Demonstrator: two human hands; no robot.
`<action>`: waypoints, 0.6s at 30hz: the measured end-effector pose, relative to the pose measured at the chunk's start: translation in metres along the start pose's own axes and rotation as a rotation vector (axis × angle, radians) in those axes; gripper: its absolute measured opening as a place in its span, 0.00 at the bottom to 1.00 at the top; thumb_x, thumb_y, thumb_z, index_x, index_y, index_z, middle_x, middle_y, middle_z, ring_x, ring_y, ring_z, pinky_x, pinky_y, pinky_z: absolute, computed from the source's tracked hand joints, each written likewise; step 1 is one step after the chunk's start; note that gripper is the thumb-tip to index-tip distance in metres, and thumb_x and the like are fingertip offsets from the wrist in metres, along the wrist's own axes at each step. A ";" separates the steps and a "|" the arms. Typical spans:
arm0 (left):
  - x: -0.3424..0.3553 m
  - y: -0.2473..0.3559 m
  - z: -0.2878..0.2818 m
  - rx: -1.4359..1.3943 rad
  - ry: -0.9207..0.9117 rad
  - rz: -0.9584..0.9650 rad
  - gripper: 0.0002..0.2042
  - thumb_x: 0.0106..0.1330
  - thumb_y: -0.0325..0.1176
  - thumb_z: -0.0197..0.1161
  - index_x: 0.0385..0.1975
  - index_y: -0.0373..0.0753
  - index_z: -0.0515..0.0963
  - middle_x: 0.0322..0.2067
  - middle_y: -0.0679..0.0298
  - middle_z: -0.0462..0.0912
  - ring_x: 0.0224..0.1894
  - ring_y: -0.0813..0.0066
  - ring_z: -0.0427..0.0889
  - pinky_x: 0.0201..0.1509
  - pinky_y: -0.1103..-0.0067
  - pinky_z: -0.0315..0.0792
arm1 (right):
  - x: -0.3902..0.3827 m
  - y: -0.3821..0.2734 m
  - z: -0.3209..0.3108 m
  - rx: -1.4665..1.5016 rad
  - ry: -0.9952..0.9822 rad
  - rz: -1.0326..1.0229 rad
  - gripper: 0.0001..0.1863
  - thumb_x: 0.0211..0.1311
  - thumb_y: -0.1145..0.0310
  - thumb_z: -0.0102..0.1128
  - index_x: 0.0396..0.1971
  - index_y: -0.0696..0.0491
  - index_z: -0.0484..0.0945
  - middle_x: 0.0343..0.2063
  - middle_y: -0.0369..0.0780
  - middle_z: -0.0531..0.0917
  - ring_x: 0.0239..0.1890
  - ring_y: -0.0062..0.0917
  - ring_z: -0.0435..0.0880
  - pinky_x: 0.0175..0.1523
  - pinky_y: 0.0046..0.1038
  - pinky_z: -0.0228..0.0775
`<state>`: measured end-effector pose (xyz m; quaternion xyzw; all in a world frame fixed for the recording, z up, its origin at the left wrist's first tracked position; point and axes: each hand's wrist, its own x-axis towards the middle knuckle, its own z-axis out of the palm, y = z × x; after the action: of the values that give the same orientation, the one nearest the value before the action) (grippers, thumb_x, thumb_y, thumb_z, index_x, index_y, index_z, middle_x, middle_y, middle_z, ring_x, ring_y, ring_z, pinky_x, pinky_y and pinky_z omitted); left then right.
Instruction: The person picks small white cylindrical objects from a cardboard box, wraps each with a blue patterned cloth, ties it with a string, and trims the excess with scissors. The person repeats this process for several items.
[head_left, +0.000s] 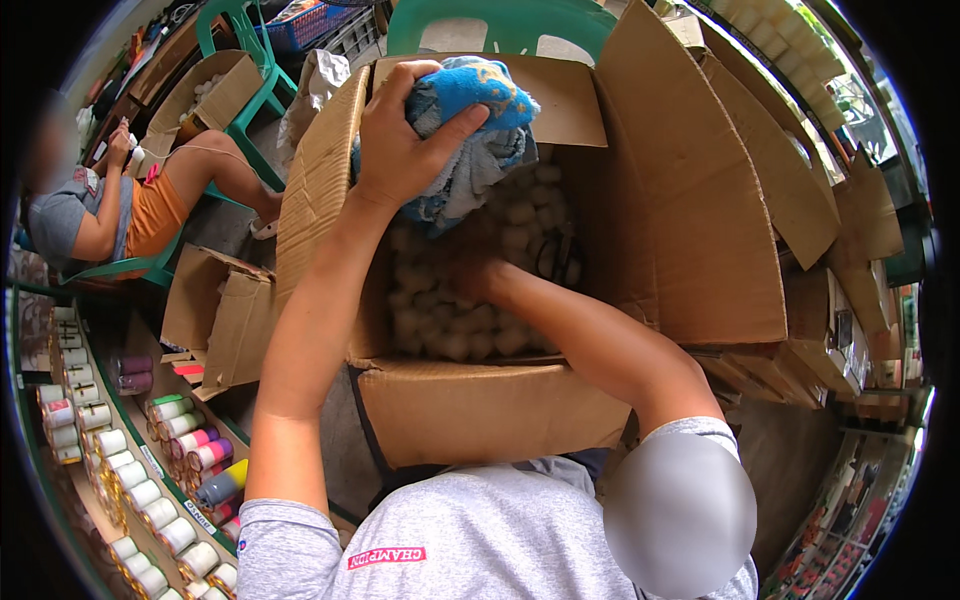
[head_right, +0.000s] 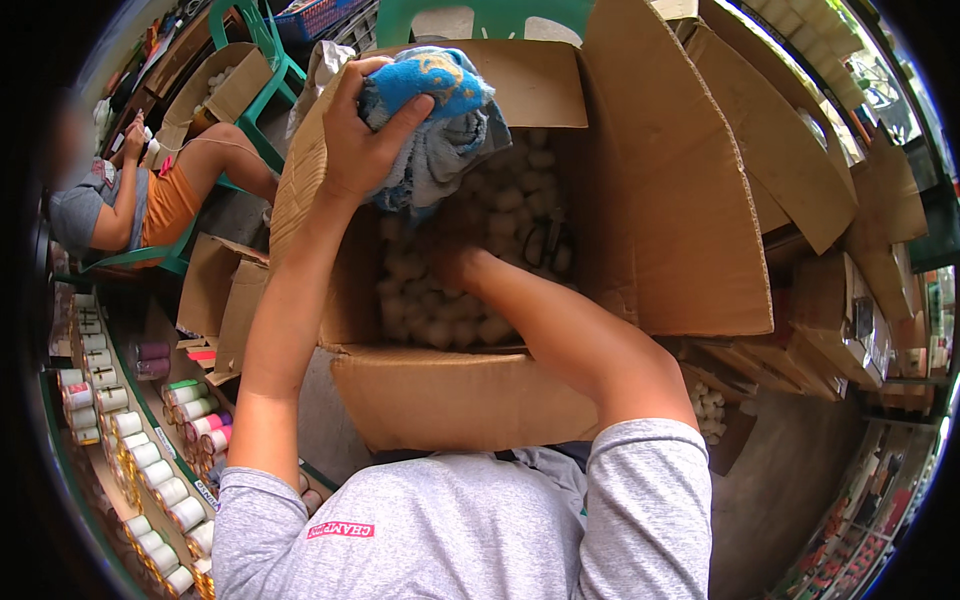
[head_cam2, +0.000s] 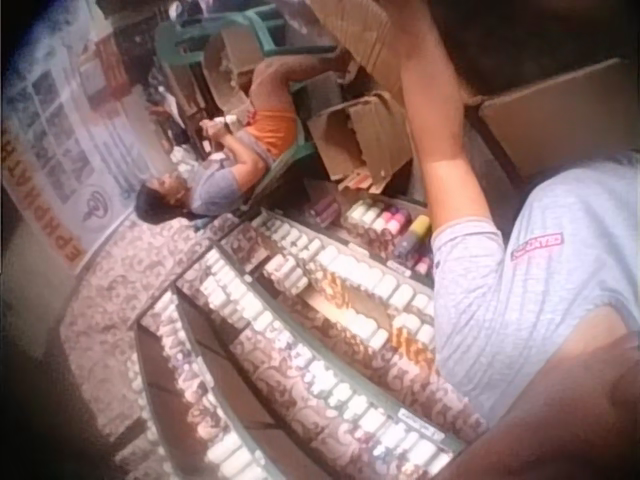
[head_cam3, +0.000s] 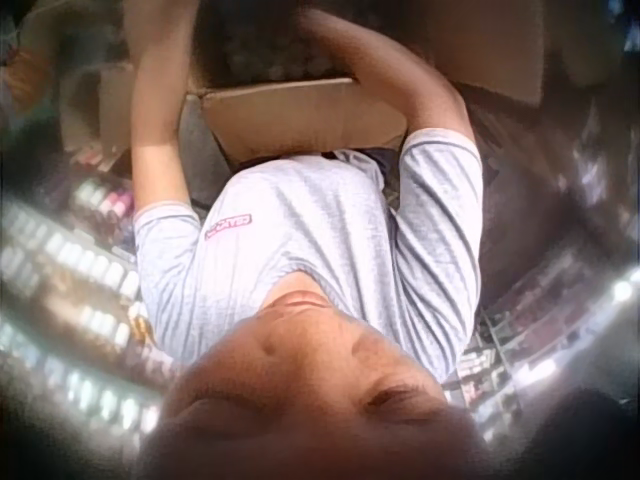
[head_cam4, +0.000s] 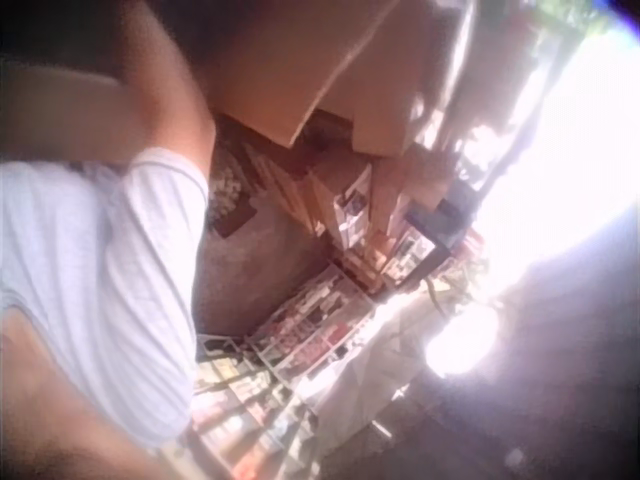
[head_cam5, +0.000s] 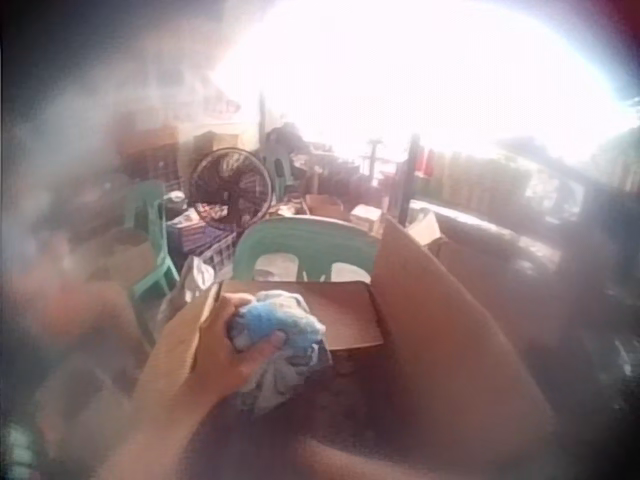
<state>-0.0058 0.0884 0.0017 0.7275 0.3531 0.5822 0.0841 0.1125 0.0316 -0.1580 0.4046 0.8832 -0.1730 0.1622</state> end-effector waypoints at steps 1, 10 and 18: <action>0.000 0.002 0.001 0.007 -0.019 0.012 0.21 0.56 0.38 0.74 0.44 0.36 0.73 0.40 0.60 0.80 0.42 0.72 0.78 0.48 0.77 0.72 | 0.005 0.002 0.016 -0.104 0.384 -0.047 0.21 0.57 0.62 0.57 0.50 0.52 0.80 0.55 0.47 0.77 0.57 0.40 0.74 0.62 0.42 0.62; -0.004 0.008 -0.002 0.009 -0.049 0.004 0.23 0.55 0.39 0.74 0.45 0.36 0.73 0.38 0.60 0.80 0.42 0.70 0.79 0.48 0.76 0.73 | -0.015 0.052 -0.033 -0.152 0.161 0.228 0.14 0.59 0.61 0.55 0.43 0.45 0.84 0.40 0.41 0.85 0.43 0.38 0.84 0.49 0.38 0.74; 0.004 -0.010 -0.007 -0.058 0.285 0.111 0.24 0.54 0.40 0.75 0.43 0.35 0.72 0.37 0.60 0.77 0.39 0.69 0.77 0.46 0.77 0.71 | -0.009 0.067 -0.025 -0.044 0.324 0.316 0.17 0.57 0.62 0.56 0.45 0.48 0.83 0.46 0.44 0.83 0.49 0.40 0.81 0.54 0.41 0.71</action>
<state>-0.0164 0.0967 0.0018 0.6532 0.3038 0.6932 0.0220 0.1660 0.0778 -0.1435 0.5568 0.8269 -0.0587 0.0519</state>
